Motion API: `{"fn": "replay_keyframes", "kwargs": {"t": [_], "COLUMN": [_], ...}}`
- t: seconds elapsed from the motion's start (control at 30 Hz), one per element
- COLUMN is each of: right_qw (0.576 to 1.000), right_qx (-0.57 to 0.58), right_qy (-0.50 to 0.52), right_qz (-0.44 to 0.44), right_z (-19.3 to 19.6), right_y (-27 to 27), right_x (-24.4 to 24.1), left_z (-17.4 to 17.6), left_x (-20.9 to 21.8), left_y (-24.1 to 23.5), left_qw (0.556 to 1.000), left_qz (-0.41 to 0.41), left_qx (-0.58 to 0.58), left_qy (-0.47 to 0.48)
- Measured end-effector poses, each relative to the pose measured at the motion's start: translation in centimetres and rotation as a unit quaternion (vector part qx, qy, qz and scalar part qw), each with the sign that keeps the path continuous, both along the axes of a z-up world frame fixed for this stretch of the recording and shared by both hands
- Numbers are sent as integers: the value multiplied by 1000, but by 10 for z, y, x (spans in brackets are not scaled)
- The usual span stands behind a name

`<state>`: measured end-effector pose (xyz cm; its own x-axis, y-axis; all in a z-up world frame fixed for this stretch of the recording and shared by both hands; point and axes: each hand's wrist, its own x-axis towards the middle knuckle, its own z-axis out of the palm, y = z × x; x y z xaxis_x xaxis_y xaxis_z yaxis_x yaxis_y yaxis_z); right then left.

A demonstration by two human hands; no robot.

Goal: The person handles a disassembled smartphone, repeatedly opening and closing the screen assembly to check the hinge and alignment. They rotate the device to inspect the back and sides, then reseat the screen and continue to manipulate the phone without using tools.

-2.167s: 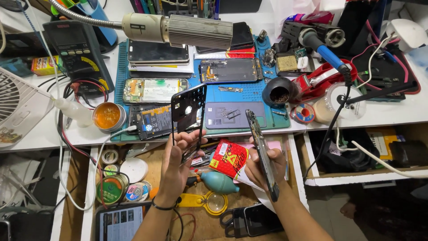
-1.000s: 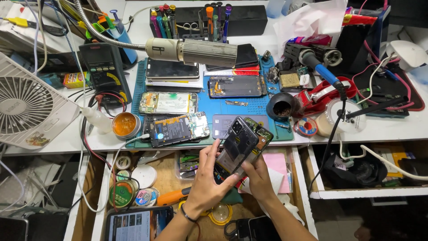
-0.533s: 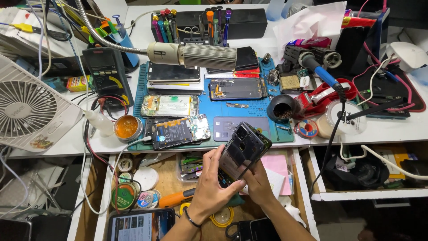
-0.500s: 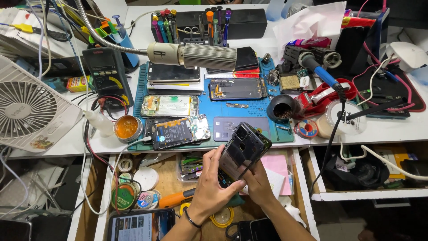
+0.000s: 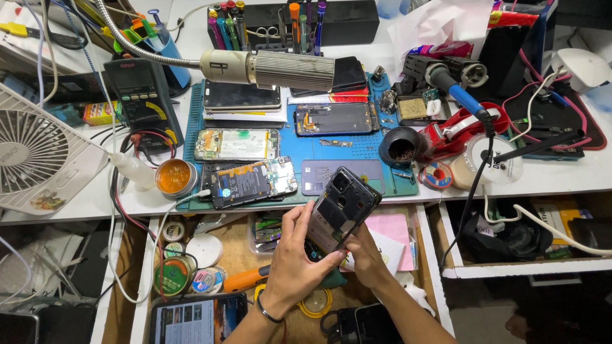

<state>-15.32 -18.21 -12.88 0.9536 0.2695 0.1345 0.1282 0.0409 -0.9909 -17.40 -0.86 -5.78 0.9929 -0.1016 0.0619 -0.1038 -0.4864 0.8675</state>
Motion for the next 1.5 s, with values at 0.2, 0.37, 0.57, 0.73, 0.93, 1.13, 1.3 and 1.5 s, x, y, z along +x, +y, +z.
{"fn": "replay_keyframes", "kwargs": {"t": [0.2, 0.37, 0.57, 0.73, 0.93, 1.13, 1.3, 1.5], "right_qw": [999, 997, 995, 993, 998, 996, 998, 999], "right_qx": [-5, 32, 57, 54, 35, -15, -32, -25], "right_qy": [-35, -58, -62, -87, 30, 74, 52, 38], "right_qz": [36, 47, 56, 59, 43, 42, 10, -21], "right_z": [16, 23, 12, 6, 6, 13, -1, -17], "right_y": [6, 7, 5, 2, -2, -1, -2, -2], "right_x": [0, -2, -3, 0, 0, 0, -1, 0], "left_z": [3, 1, -8, -2, 4, 2, 8, 9], "left_x": [-1, -1, -2, 1, 7, 9, 6, 3], "left_y": [-1, 0, -3, 1, 9, 11, 8, 7], "left_qw": [1000, 1000, 998, 1000, 995, 994, 997, 998], "left_qz": [-6, -3, 11, 5, -21, -25, -10, -8], "left_qx": [19, 23, 52, 11, -71, -78, -24, -21], "left_qy": [-4, -12, -41, -13, 60, 77, 68, 59]}}
